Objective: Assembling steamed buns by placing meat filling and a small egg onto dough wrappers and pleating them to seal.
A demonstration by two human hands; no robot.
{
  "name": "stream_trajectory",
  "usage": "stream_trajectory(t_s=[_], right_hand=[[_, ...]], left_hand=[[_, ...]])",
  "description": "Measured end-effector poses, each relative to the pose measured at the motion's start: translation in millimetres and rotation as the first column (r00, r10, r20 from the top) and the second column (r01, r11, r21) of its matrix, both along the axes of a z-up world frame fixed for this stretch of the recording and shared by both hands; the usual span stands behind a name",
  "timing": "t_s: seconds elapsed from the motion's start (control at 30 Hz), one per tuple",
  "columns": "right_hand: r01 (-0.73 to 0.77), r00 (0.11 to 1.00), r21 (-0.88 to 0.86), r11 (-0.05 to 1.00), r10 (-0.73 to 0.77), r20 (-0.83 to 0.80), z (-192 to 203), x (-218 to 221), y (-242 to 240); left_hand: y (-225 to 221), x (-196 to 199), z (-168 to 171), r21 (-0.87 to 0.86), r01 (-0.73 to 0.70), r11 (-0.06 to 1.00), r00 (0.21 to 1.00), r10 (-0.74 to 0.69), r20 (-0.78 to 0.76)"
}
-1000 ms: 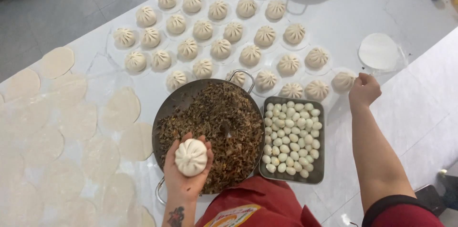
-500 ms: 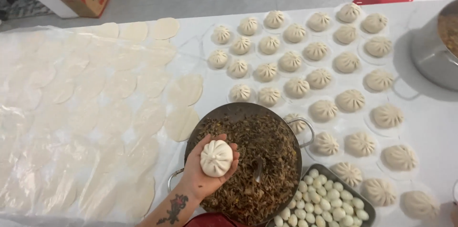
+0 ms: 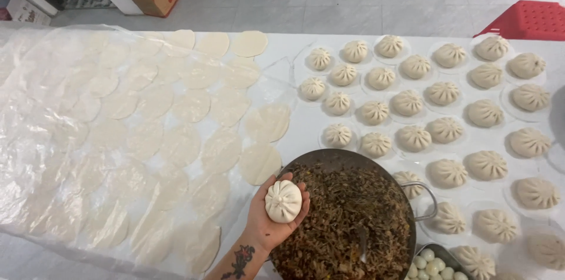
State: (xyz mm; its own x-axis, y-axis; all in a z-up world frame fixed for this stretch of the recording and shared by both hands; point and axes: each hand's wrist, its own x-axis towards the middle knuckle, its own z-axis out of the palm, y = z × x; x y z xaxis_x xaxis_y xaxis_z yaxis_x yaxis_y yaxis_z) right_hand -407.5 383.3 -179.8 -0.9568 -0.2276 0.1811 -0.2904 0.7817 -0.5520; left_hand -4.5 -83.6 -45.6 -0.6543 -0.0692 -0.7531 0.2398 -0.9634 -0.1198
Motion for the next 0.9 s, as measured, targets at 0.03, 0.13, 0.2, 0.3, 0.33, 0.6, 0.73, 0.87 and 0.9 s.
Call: stream_trajectory(t_s=[0.03, 0.13, 0.2, 0.3, 0.33, 0.6, 0.73, 0.87, 0.9], right_hand=[[-0.015, 1.000, -0.011, 1.000, 0.015, -0.002, 8, 14, -44], [-0.051, 0.999, -0.038, 0.998, 0.050, -0.016, 33, 55, -136], [-0.057, 0.998, -0.048, 0.997, 0.056, -0.033, 61, 73, -237], [-0.303, 0.931, 0.142, 0.942, 0.262, 0.253, 88, 123, -388], [-0.463, 0.868, 0.287, 0.839, 0.363, 0.338, 90, 141, -426], [-0.616, 0.782, 0.522, 0.590, 0.377, 0.496, -1, 166, -499], [-0.425, 0.677, -0.143, 0.894, 0.419, 0.605, 106, 222, -491], [-0.525, 0.632, -0.355, 0.774, 0.634, 0.446, 221, 275, -505], [-0.515, 0.638, -0.352, 0.782, 0.623, 0.452, 205, 279, -504]], left_hand=[[-5, 3, -2, -0.018, -0.025, 1.000, 0.998, 0.024, -0.053], [-19, 10, 2, -0.041, -0.073, 0.997, 0.991, 0.067, -0.119], [-35, 7, 4, -0.055, -0.095, 0.994, 0.985, 0.086, -0.150], [-61, 14, 5, -0.058, -0.116, 0.992, 0.990, 0.111, -0.084], [-71, 15, 9, -0.093, -0.105, 0.990, 0.994, 0.101, -0.047], [-147, 3, -18, -0.252, 0.091, 0.964, 0.996, -0.082, 0.043], [-165, -23, -57, -0.275, 0.153, 0.949, 0.983, -0.175, -0.057], [-171, -54, -79, -0.425, 0.352, 0.834, 0.896, -0.432, -0.106], [-169, -57, -74, -0.418, 0.363, 0.833, 0.891, -0.442, -0.105]])
